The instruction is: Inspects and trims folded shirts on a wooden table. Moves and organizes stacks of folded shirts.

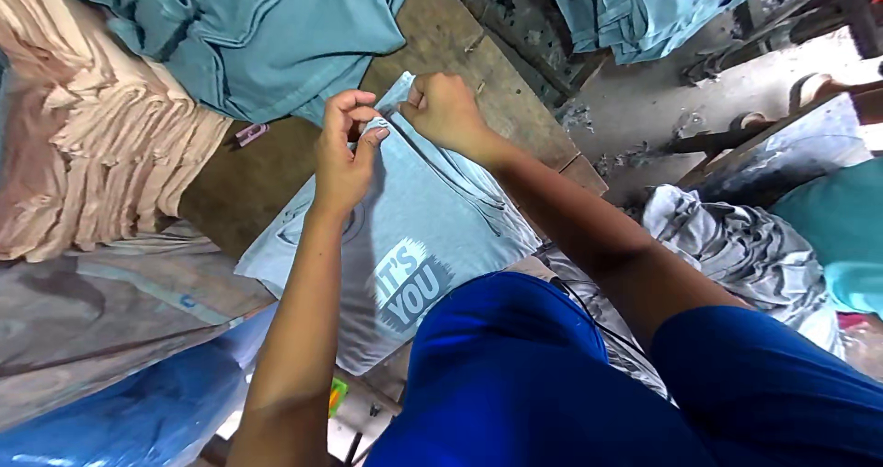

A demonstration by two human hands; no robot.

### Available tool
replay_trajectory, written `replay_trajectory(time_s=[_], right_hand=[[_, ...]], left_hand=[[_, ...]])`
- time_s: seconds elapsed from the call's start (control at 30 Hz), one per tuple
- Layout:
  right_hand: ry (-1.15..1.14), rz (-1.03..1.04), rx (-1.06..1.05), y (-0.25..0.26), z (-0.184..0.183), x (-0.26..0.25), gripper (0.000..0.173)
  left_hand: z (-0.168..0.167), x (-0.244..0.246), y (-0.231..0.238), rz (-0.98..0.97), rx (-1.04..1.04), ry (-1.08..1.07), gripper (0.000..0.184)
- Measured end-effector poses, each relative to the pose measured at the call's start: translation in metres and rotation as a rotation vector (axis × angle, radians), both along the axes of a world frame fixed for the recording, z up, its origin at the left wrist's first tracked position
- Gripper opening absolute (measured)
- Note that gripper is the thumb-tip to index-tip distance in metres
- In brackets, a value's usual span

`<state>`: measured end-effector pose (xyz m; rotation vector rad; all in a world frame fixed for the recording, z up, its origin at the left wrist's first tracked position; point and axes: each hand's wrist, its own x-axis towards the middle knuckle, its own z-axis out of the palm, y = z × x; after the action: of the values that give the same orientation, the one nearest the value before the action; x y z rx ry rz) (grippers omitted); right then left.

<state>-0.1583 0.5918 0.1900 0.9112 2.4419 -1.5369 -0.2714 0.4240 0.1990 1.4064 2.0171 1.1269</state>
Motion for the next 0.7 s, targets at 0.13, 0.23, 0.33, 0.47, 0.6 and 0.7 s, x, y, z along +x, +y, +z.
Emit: replay_trajectory(time_s=[0.13,0.23,0.33,0.47,0.6,0.7], right_hand=[[0.415,-0.123,-0.462,-0.019,-0.009,0.01,0.018],[0.593,0.042,-0.329,-0.023,-0.005,0.022,0.023],[0.584,0.183,-0.365,-0.024,-0.014,0.055,0.045],[0.204,0.494,-0.15,-0.023,-0.016,0.128,0.048],[0.129,0.478,0.041,-0.01,-0.03,0.167,0.03],[0.083,0.212,0.056,-0.003,-0.04,0.145,0.045]], left_hand=[[-0.013,0.001,0.009,0.048,0.025,0.083,0.042],[-0.013,-0.004,0.007,0.028,-0.153,0.09,0.053],[-0.006,0.0,0.001,0.054,-0.217,0.14,0.037],[-0.006,0.0,-0.012,0.059,-0.098,0.264,0.031],[-0.016,0.006,-0.023,0.066,-0.007,0.492,0.031],[-0.018,0.009,-0.029,0.043,0.052,0.533,0.031]])
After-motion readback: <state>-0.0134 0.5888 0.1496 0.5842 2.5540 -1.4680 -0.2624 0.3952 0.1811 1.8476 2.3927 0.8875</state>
